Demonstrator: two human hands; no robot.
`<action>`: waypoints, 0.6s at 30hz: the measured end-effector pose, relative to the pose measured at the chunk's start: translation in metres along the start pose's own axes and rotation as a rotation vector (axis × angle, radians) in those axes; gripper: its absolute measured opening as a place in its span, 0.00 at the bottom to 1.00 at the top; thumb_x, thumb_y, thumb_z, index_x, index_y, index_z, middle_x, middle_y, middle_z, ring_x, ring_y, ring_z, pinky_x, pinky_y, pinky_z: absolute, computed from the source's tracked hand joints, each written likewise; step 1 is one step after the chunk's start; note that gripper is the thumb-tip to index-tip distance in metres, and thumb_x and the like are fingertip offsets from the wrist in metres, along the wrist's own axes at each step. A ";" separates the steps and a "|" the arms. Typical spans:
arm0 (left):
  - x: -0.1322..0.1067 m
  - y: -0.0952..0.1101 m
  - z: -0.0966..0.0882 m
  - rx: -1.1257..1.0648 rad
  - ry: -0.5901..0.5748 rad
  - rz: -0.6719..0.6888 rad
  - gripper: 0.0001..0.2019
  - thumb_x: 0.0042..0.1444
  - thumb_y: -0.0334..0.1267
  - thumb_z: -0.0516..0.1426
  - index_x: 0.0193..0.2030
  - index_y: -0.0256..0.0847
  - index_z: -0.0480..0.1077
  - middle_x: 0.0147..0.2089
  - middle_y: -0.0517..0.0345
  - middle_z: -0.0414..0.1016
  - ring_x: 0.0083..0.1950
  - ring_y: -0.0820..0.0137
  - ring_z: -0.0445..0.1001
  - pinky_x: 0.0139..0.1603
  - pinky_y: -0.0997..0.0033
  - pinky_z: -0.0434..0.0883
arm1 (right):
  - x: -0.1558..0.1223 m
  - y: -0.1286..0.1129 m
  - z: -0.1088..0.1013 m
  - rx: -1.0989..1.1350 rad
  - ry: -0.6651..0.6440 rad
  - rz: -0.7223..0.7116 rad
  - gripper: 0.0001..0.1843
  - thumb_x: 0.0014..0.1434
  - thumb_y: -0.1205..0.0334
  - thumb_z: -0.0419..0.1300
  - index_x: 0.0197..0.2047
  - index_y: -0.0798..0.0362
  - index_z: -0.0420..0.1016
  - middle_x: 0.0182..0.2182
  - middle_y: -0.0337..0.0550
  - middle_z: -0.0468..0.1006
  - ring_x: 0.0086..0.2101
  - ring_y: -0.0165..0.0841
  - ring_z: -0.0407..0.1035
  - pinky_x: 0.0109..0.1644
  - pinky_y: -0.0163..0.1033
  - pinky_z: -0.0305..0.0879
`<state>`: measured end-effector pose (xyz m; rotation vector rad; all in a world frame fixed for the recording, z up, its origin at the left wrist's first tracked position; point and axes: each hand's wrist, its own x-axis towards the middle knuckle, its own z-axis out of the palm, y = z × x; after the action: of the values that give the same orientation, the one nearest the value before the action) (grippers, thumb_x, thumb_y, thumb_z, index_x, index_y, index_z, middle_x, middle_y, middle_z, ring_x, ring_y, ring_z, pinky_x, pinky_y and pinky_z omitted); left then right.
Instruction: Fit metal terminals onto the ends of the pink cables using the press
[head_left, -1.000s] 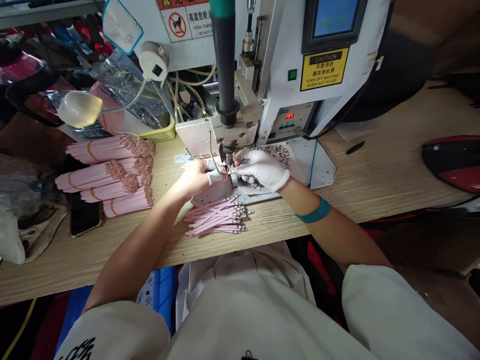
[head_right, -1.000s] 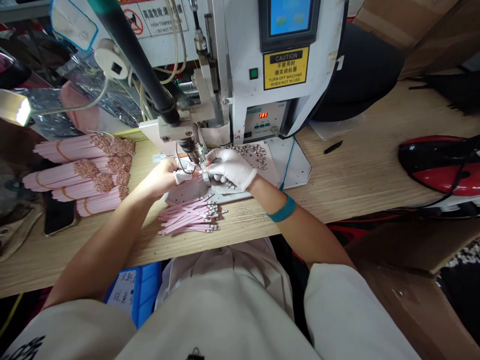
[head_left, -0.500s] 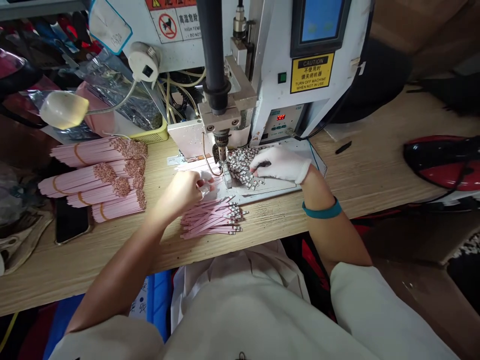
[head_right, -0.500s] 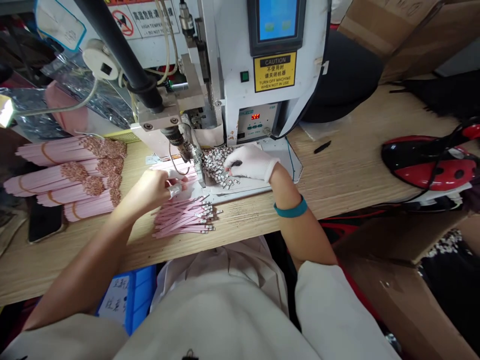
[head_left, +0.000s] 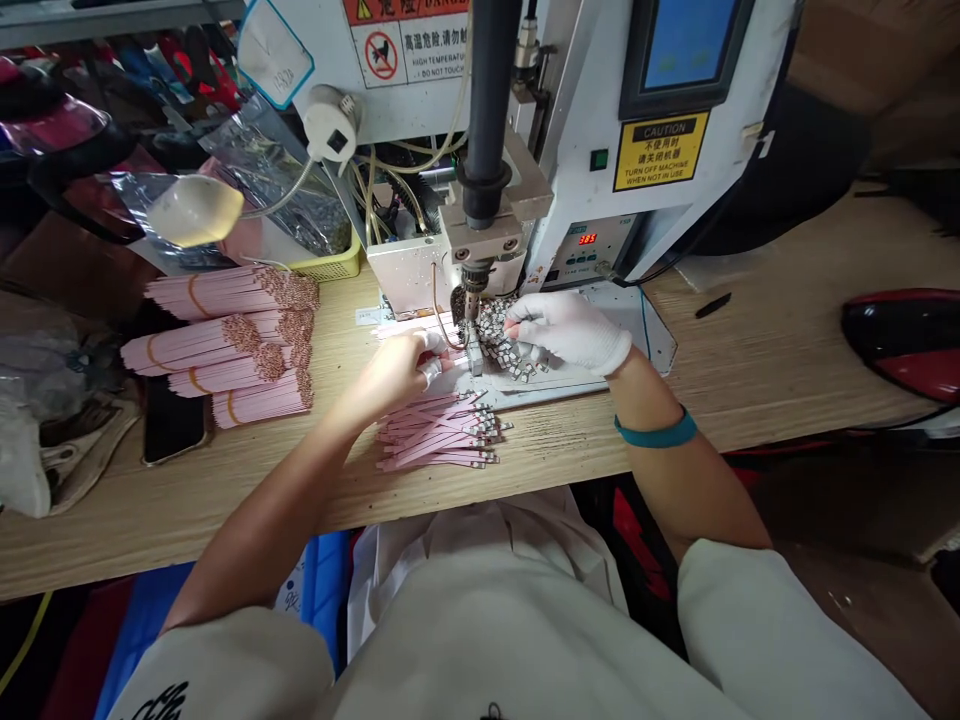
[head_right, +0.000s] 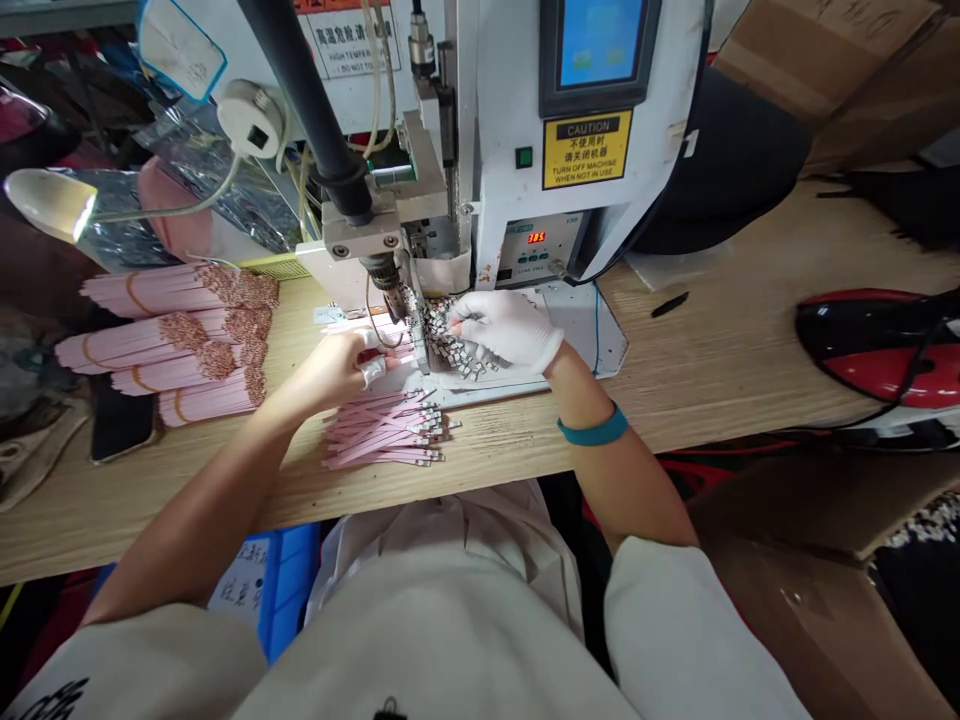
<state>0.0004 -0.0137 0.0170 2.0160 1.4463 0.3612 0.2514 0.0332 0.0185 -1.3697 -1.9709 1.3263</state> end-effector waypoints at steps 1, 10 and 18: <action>0.000 -0.001 0.000 -0.018 -0.010 -0.018 0.09 0.52 0.37 0.55 0.32 0.35 0.74 0.28 0.55 0.73 0.28 0.70 0.66 0.29 0.74 0.61 | 0.000 -0.001 0.003 0.066 0.000 -0.016 0.04 0.58 0.62 0.62 0.36 0.52 0.76 0.24 0.39 0.76 0.22 0.29 0.67 0.23 0.35 0.61; 0.004 -0.005 0.002 -0.327 -0.032 -0.005 0.13 0.51 0.45 0.60 0.25 0.37 0.70 0.25 0.59 0.69 0.31 0.69 0.67 0.33 0.72 0.64 | 0.004 -0.008 0.026 0.335 -0.031 0.013 0.06 0.59 0.63 0.64 0.32 0.55 0.72 0.19 0.39 0.73 0.17 0.28 0.69 0.17 0.31 0.64; 0.010 -0.009 0.005 -0.480 -0.002 -0.006 0.14 0.50 0.47 0.62 0.26 0.37 0.70 0.29 0.57 0.71 0.36 0.68 0.70 0.36 0.71 0.67 | 0.008 -0.015 0.039 0.588 -0.076 0.135 0.08 0.54 0.71 0.66 0.35 0.54 0.69 0.17 0.34 0.71 0.14 0.23 0.61 0.12 0.26 0.55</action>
<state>0.0001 -0.0047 0.0064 1.6226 1.2210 0.6361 0.2111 0.0207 0.0112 -1.1807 -1.3711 1.8505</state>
